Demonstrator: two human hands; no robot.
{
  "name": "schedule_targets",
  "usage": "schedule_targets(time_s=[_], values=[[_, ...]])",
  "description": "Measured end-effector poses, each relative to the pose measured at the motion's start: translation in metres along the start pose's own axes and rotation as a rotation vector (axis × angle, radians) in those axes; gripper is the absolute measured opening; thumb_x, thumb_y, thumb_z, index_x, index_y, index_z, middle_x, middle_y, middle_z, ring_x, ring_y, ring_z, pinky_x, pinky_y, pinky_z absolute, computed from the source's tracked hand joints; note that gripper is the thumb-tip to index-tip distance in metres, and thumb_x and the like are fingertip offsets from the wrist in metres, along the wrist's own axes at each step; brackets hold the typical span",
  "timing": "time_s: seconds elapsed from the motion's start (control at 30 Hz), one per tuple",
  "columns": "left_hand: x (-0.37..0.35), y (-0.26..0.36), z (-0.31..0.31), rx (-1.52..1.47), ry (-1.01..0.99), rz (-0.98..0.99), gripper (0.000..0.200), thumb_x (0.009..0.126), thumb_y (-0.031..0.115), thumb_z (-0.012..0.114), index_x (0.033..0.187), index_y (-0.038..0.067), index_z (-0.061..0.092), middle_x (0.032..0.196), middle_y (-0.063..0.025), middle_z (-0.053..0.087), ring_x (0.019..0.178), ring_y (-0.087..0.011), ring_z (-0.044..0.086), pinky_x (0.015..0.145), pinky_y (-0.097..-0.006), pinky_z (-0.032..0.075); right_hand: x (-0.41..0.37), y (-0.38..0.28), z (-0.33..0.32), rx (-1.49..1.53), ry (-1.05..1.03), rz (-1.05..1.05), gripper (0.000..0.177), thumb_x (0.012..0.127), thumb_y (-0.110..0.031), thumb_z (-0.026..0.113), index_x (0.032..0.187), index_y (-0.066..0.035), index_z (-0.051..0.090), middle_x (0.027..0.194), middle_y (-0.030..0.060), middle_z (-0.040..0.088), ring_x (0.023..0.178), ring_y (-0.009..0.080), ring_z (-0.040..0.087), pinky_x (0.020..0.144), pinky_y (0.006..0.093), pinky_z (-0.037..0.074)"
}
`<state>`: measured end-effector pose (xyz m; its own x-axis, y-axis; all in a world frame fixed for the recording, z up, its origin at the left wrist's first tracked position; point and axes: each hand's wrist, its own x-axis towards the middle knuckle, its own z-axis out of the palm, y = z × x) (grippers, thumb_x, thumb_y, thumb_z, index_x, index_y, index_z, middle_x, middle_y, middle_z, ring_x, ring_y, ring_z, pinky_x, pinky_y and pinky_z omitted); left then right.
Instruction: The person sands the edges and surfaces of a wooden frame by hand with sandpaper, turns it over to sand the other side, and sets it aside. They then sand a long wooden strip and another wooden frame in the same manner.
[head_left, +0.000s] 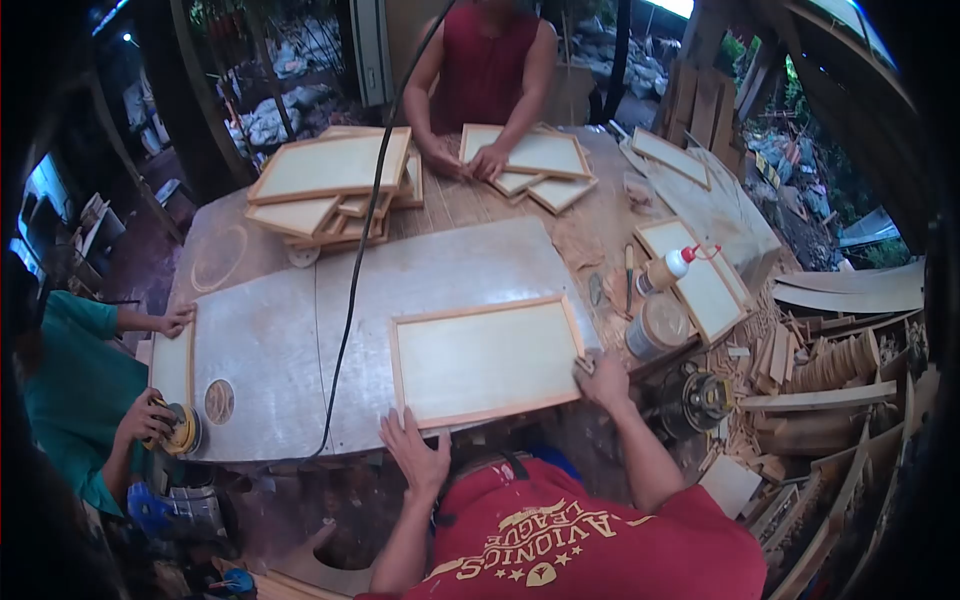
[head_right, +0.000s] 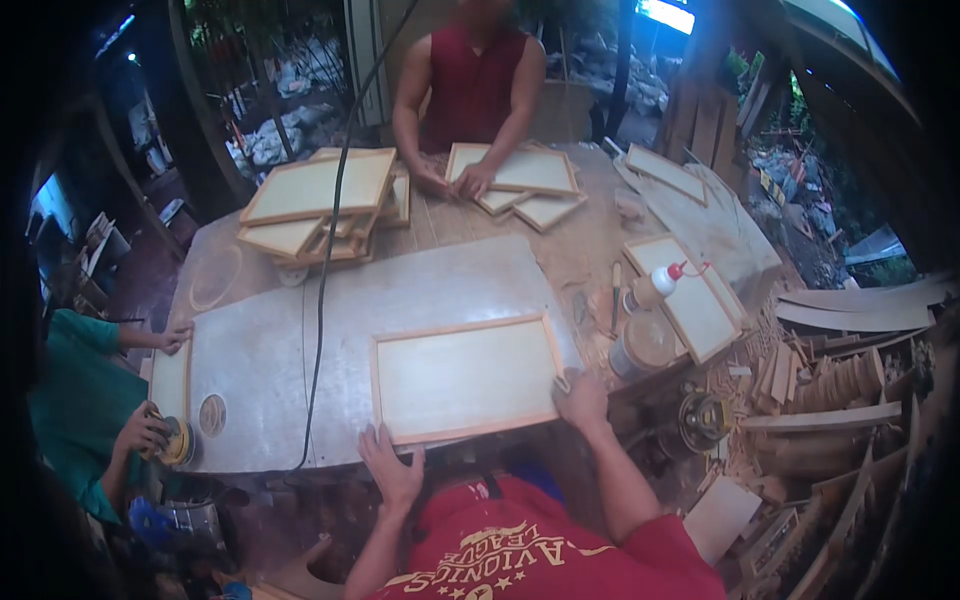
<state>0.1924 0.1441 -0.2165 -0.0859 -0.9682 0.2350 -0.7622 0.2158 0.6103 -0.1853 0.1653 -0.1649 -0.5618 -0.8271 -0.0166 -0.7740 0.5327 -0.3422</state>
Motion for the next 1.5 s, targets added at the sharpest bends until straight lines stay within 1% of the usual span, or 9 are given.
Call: schedule_targets(time_s=[0.27,0.5,0.63,0.73,0.83,0.87,0.97,1.37,1.5], values=[[-0.047,0.079,0.040,-0.720,0.072,-0.376,0.095,0.087,0.016,0.079,0.159,-0.010,0.022,0.162,-0.0329,0.026,0.151,-0.0469,0.034,0.124,-0.0525,0.033,0.018,0.036,0.020,0.311,-0.063,-0.006,0.050,0.077,-0.024,0.079,0.122,-0.004,0.070,0.114,0.0273,0.070,0.110,0.0453,0.067,0.096,0.0514,0.055],[-0.020,0.104,0.065,-0.793,0.132,-0.472,0.092,0.089,0.013,0.075,0.157,-0.016,0.020,0.165,-0.0362,0.028,0.151,-0.0445,0.038,0.123,-0.0460,0.032,-0.011,0.028,-0.017,0.380,-0.107,-0.029,0.063,0.070,-0.025,0.085,0.120,0.005,0.060,0.111,0.0286,0.071,0.109,0.0452,0.069,0.094,0.0507,0.056],[-0.014,0.142,0.068,-0.481,0.067,-0.468,0.098,0.086,0.018,0.080,0.157,-0.016,0.022,0.161,-0.0379,0.032,0.150,-0.0476,0.036,0.124,-0.0463,0.029,-0.045,0.040,-0.002,0.600,-0.202,0.016,0.065,0.071,-0.026,0.086,0.122,0.001,0.056,0.111,0.0264,0.071,0.105,0.0427,0.072,0.091,0.0486,0.058],[-0.029,0.171,0.090,-0.239,0.081,-0.470,0.108,0.079,0.023,0.085,0.157,-0.014,0.020,0.153,-0.0389,0.038,0.145,-0.0494,0.036,0.122,-0.0504,0.031,-0.061,0.044,0.024,1.048,-0.413,0.049,0.064,0.077,-0.020,0.082,0.130,0.002,0.054,0.114,0.0229,0.070,0.100,0.0312,0.073,0.084,0.0433,0.060],[-0.043,0.191,0.102,-0.290,0.089,-0.549,0.111,0.079,0.020,0.084,0.159,-0.011,0.015,0.153,-0.0381,0.038,0.146,-0.0492,0.034,0.121,-0.0520,0.032,-0.059,0.039,-0.002,0.973,-0.678,-0.086,0.061,0.086,-0.006,0.080,0.137,-0.001,0.047,0.106,0.0113,0.066,0.076,0.0141,0.067,0.059,0.0274,0.057],[-0.043,0.190,0.103,-0.216,0.063,-0.530,0.112,0.079,0.018,0.083,0.161,-0.009,0.011,0.144,-0.0352,0.049,0.138,-0.0451,0.048,0.115,-0.0500,0.040,-0.058,0.036,0.004,0.999,-0.568,-0.296,0.055,0.092,-0.013,0.080,0.137,-0.002,0.051,0.101,0.0073,0.065,0.075,0.0105,0.065,0.058,0.0252,0.055],[-0.051,0.200,0.109,-0.358,0.116,-0.655,0.107,0.080,0.017,0.081,0.160,-0.008,0.015,0.128,-0.0304,0.063,0.116,-0.0401,0.065,0.104,-0.0482,0.051,-0.047,0.050,-0.011,1.083,-0.876,-0.251,0.043,0.098,-0.019,0.075,0.134,-0.004,0.056,0.097,0.0036,0.064,0.072,0.0069,0.061,0.058,0.0242,0.054],[0.002,0.100,0.032,-0.618,-0.070,-0.582,0.085,0.083,0.006,0.065,0.162,-0.001,0.035,0.101,-0.0152,0.073,0.082,-0.0163,0.069,0.072,-0.0315,0.057,-0.020,0.123,-0.042,1.006,-0.713,-0.262,0.028,0.100,-0.012,0.065,0.127,-0.005,0.071,0.099,0.0055,0.074,0.080,0.0100,0.066,0.073,0.0300,0.057],[0.046,0.068,0.028,-0.245,-0.115,-0.446,0.072,0.087,0.014,0.066,0.155,-0.003,0.047,0.105,-0.0236,0.075,0.090,-0.0249,0.074,0.081,-0.0363,0.058,-0.026,0.109,-0.042,0.959,-0.605,-0.441,0.030,0.099,-0.020,0.070,0.124,-0.004,0.072,0.107,0.0100,0.075,0.093,0.0195,0.071,0.082,0.0350,0.057]])
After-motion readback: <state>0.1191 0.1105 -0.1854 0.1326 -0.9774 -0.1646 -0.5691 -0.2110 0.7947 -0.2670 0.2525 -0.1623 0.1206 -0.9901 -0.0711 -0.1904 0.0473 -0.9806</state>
